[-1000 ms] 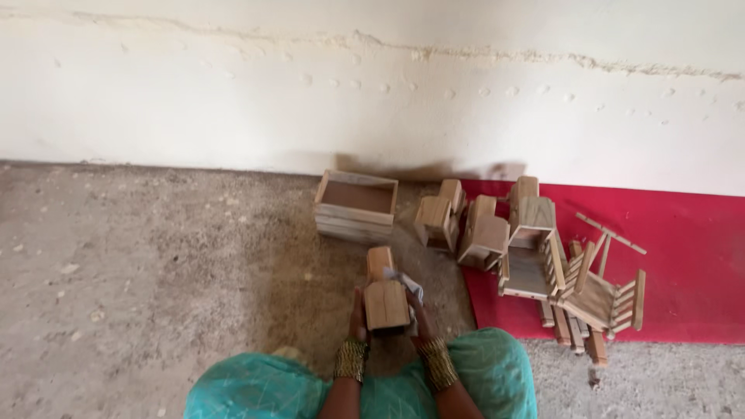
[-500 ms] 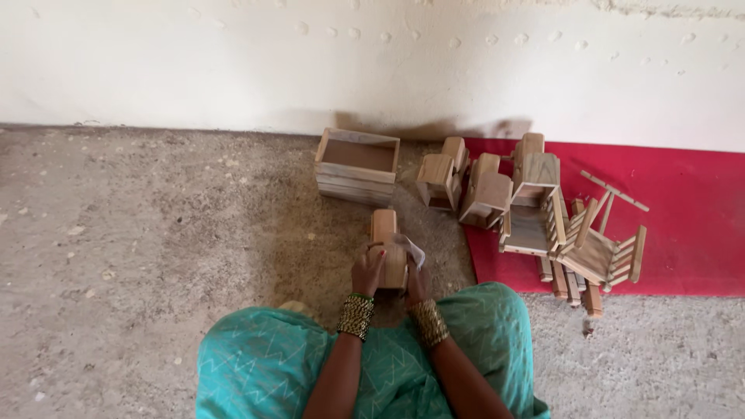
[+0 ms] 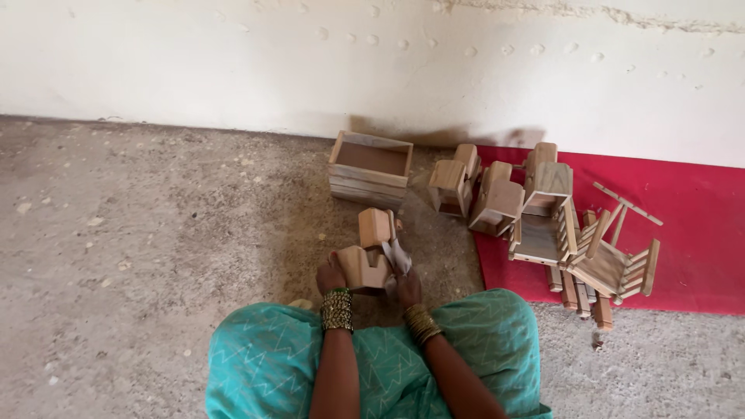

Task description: The person sits on the floor and wipes small wooden toy furniture pieces one at a time with a cloth, turning each piece to clean its surfaces and setting it aside on a red mat with the other cleaned toys.

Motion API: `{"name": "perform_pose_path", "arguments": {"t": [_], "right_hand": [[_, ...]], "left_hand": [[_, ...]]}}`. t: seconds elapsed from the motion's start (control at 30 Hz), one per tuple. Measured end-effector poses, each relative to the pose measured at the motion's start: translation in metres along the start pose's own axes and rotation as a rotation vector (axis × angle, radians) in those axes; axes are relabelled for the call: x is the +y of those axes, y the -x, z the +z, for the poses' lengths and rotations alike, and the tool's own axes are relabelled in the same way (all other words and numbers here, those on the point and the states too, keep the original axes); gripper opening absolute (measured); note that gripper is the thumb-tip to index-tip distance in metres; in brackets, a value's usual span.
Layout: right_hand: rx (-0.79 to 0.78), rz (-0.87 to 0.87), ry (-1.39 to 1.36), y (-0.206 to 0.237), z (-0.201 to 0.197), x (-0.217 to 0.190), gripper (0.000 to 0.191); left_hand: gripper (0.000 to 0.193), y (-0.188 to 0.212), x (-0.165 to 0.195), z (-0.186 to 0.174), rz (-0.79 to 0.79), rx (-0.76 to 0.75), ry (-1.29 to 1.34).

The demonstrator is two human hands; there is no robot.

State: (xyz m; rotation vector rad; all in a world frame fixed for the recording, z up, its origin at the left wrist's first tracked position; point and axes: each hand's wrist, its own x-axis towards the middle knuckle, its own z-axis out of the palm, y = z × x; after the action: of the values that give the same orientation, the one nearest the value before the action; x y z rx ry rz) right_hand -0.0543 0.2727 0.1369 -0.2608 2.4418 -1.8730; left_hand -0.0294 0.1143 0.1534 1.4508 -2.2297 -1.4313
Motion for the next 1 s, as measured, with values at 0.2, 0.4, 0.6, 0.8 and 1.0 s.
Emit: {"name": "perform_pose_path", "arguments": {"t": [0.2, 0.4, 0.6, 0.8, 1.0], "right_hand": [[0.031, 0.190, -0.053, -0.009, -0.005, 0.006, 0.043], [0.050, -0.002, -0.051, 0.008, 0.010, 0.001, 0.055], [-0.171, -0.554, 0.349, 0.034, 0.028, -0.010, 0.058], [0.091, -0.313, 0.465, 0.001, 0.013, 0.012, 0.059], [0.016, -0.261, 0.406, 0.010, 0.019, 0.015, 0.068]], "left_hand": [[0.079, 0.010, 0.003, 0.008, 0.082, -0.004, -0.075], [0.115, 0.022, 0.000, 0.011, 0.312, -0.175, -0.273], [0.103, 0.013, -0.001, 0.009, 0.048, -0.121, -0.125], [0.105, -0.001, -0.009, 0.005, 0.063, -0.116, -0.051], [0.110, 0.002, -0.002, -0.002, 0.041, -0.170, -0.061]]}}
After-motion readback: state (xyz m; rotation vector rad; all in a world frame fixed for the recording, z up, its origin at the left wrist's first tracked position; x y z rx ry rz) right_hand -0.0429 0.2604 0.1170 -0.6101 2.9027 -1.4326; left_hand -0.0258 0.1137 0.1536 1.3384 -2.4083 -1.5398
